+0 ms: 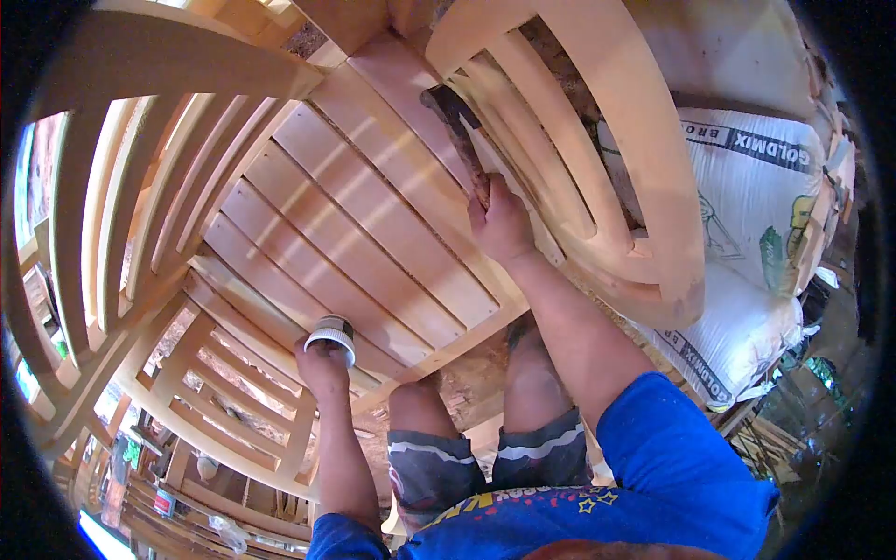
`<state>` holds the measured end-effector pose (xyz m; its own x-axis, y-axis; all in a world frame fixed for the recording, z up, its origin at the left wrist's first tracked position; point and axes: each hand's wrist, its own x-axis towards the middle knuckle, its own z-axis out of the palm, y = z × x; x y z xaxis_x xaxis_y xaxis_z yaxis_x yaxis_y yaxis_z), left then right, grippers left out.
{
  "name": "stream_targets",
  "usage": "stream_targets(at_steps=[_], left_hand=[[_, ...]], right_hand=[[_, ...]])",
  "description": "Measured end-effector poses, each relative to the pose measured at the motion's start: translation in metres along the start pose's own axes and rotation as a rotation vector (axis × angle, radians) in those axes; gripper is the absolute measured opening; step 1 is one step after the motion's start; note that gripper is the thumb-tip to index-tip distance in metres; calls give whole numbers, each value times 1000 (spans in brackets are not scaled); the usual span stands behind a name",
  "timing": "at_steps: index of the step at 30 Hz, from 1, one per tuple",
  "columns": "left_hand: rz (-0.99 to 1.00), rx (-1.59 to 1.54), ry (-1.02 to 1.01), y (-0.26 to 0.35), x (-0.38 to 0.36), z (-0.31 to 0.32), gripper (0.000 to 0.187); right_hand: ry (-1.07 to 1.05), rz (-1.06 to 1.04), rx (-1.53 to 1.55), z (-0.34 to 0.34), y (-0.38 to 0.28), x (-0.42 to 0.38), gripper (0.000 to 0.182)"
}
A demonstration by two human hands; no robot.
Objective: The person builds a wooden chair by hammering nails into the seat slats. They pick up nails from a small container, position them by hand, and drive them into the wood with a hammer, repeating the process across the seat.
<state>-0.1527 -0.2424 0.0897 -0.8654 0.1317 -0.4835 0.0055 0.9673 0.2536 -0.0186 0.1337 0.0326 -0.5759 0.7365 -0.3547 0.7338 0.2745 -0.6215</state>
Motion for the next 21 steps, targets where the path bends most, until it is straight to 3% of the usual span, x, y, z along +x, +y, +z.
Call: stream_targets(at_steps=[3, 6, 14, 18, 21], left_hand=[[-9, 87, -150, 4, 2, -11, 29], [-1, 164, -169, 10, 5, -15, 30], [105, 363, -55, 37, -16, -28, 18], [315, 491, 148, 46, -27, -43, 19], [263, 322, 143, 47, -30, -58, 15]], right_hand=[[-11, 14, 2, 0, 2, 0, 37], [-13, 12, -13, 3, 3, 1, 36], [0, 12, 53, 3, 5, 3, 35], [33, -27, 37, 4, 4, 4, 34], [48, -43, 19, 4, 4, 2, 31]])
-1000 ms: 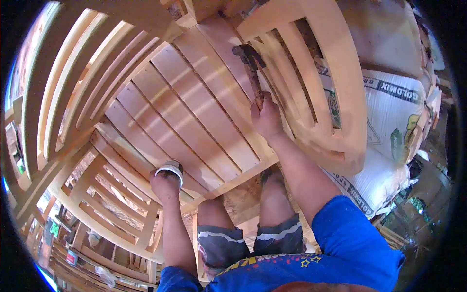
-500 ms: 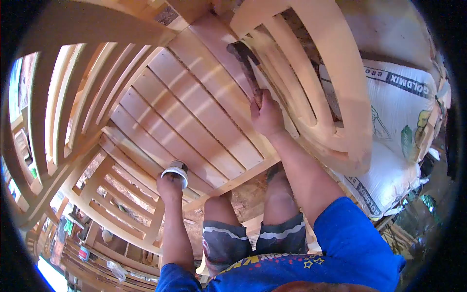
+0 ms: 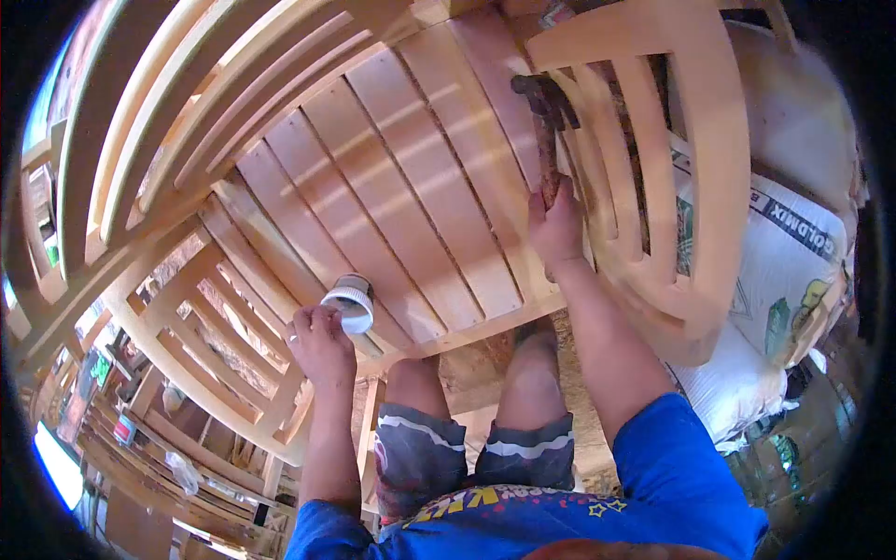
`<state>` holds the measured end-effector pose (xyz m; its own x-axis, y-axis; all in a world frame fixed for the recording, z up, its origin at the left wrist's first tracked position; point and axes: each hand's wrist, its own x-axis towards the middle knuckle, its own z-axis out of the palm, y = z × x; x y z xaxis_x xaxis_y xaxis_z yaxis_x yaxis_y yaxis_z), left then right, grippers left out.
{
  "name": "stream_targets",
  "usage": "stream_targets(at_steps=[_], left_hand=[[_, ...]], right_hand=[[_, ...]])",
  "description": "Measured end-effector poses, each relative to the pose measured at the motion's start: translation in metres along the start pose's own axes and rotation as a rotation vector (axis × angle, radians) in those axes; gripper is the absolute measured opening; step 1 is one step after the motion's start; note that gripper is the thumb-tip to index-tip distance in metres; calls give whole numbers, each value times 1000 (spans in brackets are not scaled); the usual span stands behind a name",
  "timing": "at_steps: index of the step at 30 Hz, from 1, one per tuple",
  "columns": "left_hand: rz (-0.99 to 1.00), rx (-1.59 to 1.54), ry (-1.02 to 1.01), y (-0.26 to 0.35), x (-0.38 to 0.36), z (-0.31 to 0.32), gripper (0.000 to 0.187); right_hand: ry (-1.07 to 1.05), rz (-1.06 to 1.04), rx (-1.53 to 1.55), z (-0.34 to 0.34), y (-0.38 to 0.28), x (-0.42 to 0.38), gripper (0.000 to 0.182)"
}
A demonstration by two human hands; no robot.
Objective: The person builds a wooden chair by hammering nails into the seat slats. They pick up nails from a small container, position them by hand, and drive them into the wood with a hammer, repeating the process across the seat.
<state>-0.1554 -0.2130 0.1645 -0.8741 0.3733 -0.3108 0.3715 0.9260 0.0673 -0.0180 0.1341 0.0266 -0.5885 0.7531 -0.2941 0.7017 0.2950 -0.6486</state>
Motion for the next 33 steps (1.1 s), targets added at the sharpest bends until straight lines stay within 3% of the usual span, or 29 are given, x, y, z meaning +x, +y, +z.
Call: stream_targets(at_steps=[2, 4, 8, 11, 15, 18, 21, 22, 25, 28, 33], left_hand=[[-115, -150, -12, 6, 5, -18, 8], [-262, -511, -44, 11, 20, -30, 13], [-668, -1527, -275, 43, 67, -31, 39], [-629, -1700, -392, 65, 82, -27, 54], [-613, -1938, -466, 78, 98, -11, 55], [-526, -1991, -487, 103, 114, -10, 55], [-303, -1780, -429, 134, 139, 0, 53], [-128, -1502, -387, 137, 152, 8, 42], [229, -808, 140, 161, 197, 45, 26], [181, -1057, 424, 198, 253, 76, 16], [308, -871, 640, 228, 321, 119, 20]], right_hand=[[53, -87, -67, -2, -3, 1, 30], [59, -89, -38, -2, -11, -1, 29], [-36, 77, -8, -5, -14, 3, 29], [0, -46, -87, 0, 3, 2, 29], [-6, -16, -46, -2, -3, 1, 32], [-6, -39, -25, -7, -8, 2, 34], [-24, -13, -74, -9, -12, 2, 35], [-33, -8, -62, -7, -9, 3, 35], [-56, 21, -34, -6, -5, 3, 36], [-44, -5, -20, -8, -5, 1, 37], [-1, -22, -40, -3, -2, 4, 34]])
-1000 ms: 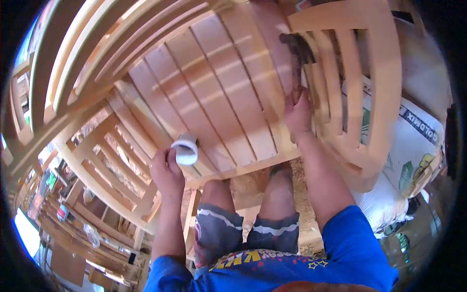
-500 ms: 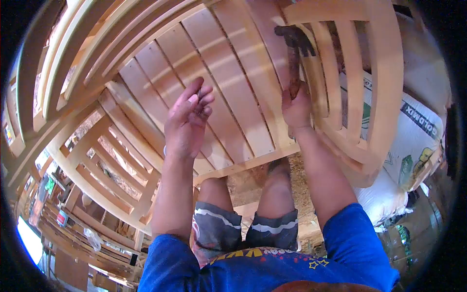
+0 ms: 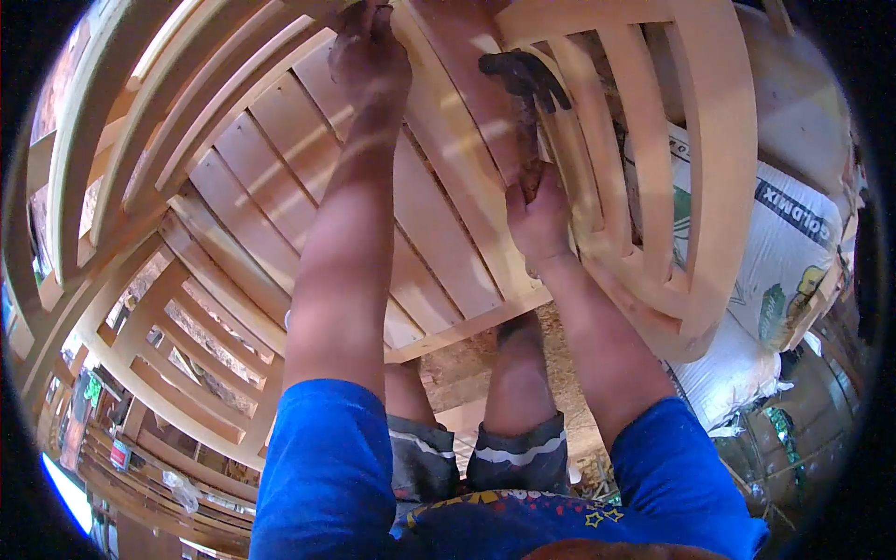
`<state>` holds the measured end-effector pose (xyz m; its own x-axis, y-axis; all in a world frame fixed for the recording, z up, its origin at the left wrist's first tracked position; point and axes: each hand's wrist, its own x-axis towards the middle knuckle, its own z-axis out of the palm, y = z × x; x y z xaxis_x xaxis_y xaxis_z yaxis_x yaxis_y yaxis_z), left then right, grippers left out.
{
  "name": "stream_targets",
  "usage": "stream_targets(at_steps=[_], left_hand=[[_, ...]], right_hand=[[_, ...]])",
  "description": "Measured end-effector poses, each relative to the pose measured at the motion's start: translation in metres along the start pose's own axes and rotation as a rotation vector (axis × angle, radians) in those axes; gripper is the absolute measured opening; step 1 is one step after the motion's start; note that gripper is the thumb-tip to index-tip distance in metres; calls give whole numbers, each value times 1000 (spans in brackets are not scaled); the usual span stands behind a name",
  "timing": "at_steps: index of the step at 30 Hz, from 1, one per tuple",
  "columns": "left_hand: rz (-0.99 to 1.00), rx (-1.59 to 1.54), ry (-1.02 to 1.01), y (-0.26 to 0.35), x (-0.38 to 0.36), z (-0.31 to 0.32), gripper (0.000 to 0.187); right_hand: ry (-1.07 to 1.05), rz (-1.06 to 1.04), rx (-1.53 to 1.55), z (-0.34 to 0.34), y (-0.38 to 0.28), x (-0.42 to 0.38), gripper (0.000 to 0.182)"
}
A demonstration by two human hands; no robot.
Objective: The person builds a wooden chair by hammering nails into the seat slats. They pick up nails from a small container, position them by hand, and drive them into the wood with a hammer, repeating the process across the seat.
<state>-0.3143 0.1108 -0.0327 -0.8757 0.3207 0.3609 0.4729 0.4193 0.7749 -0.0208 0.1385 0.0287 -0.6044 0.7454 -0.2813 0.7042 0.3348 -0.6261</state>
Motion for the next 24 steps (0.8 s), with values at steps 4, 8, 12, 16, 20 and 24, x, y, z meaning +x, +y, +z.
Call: stream_targets(at_steps=[4, 8, 12, 16, 20, 24], left_hand=[[-45, 200, -42, 15, -1, 3, 26], [-126, 161, -47, 24, 0, 0, 27], [-33, 234, -97, 4, 2, 4, 26], [-412, -9, -76, 31, 1, 1, 32], [-333, 245, -145, 16, -4, 2, 37], [-245, 370, -256, 7, -3, 6, 46]], right_hand=[[-61, 63, 81, -7, -6, 1, 32], [-98, 102, 153, -7, -7, 0, 29], [-83, 67, 194, -17, -19, -3, 27], [-118, 66, 238, -22, -41, 1, 28], [-132, 42, 255, -31, -72, 15, 29], [-59, -136, 262, -36, -92, 26, 30]])
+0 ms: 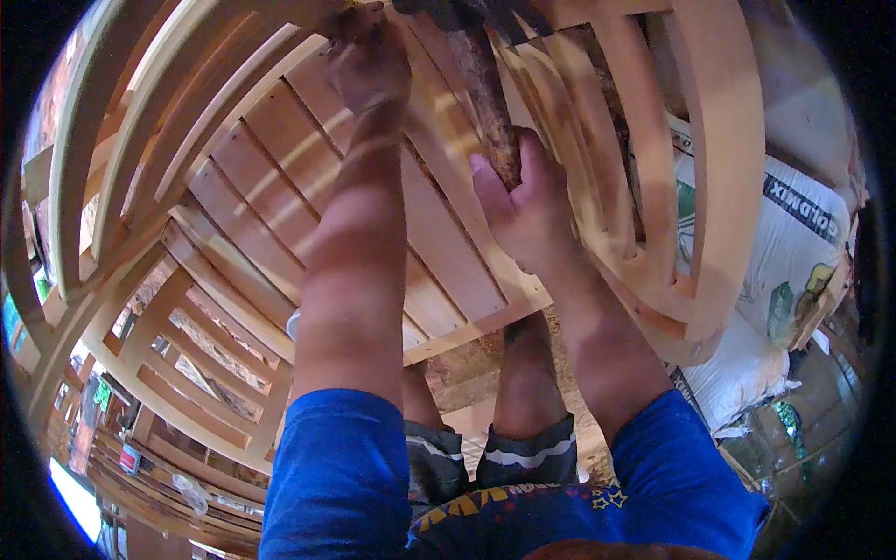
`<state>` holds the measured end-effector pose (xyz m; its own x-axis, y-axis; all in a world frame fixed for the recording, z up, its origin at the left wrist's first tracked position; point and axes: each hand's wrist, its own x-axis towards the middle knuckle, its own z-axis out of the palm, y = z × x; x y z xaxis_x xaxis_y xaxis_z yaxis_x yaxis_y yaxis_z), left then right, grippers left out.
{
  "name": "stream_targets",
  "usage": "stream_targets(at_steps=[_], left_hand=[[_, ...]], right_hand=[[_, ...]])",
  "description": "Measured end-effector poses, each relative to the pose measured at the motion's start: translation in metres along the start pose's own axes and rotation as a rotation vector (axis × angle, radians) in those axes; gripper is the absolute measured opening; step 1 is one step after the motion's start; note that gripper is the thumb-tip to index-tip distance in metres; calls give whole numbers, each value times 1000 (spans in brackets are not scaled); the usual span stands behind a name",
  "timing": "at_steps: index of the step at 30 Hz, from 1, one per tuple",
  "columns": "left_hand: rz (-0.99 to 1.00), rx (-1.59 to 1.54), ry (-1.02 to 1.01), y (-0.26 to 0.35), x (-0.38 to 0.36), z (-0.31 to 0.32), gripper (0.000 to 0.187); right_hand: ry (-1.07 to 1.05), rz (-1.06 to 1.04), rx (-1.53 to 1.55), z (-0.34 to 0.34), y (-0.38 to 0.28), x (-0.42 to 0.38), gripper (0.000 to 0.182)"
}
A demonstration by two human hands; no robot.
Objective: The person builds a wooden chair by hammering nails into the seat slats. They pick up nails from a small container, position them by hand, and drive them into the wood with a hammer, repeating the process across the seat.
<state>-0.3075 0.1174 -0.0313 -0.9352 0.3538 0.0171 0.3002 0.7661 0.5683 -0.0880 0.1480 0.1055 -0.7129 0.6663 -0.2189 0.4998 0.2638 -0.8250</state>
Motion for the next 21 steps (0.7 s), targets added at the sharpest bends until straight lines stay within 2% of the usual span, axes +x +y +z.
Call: stream_targets(at_steps=[1, 6, 8, 9, 11, 12, 14, 15, 17, 19, 21], left_hand=[[-22, 36, -33, -3, 1, 2, 49], [-181, -481, 103, -9, -4, 13, 35], [-95, -401, 127, -15, -7, 12, 31], [24, -216, 124, -17, -6, 9, 30], [128, 15, 180, -12, -5, 7, 30], [111, 60, 239, 5, -5, 7, 30], [113, 77, 209, 9, -4, 4, 31], [131, 49, 121, -2, -1, -2, 31], [127, -9, 79, -8, 4, 0, 32], [64, -64, 161, -2, 0, 3, 32], [143, -46, 197, 6, -8, -6, 32]], right_hand=[[16, -56, 2, 0, -4, 3, 31], [27, -157, 32, -5, -23, 10, 33], [34, -192, 58, -2, -20, 14, 35], [11, -158, 45, 0, -19, 17, 35], [-32, -92, 21, 5, -15, 24, 35], [-34, -110, -38, 11, -6, 30, 34], [-34, -145, -159, 23, 16, 42, 33], [-31, -129, -163, 22, 14, 43, 32], [-21, -99, -169, 20, 8, 47, 31], [7, -113, -119, 15, -7, 41, 31], [16, -127, -118, 16, -5, 39, 30]])
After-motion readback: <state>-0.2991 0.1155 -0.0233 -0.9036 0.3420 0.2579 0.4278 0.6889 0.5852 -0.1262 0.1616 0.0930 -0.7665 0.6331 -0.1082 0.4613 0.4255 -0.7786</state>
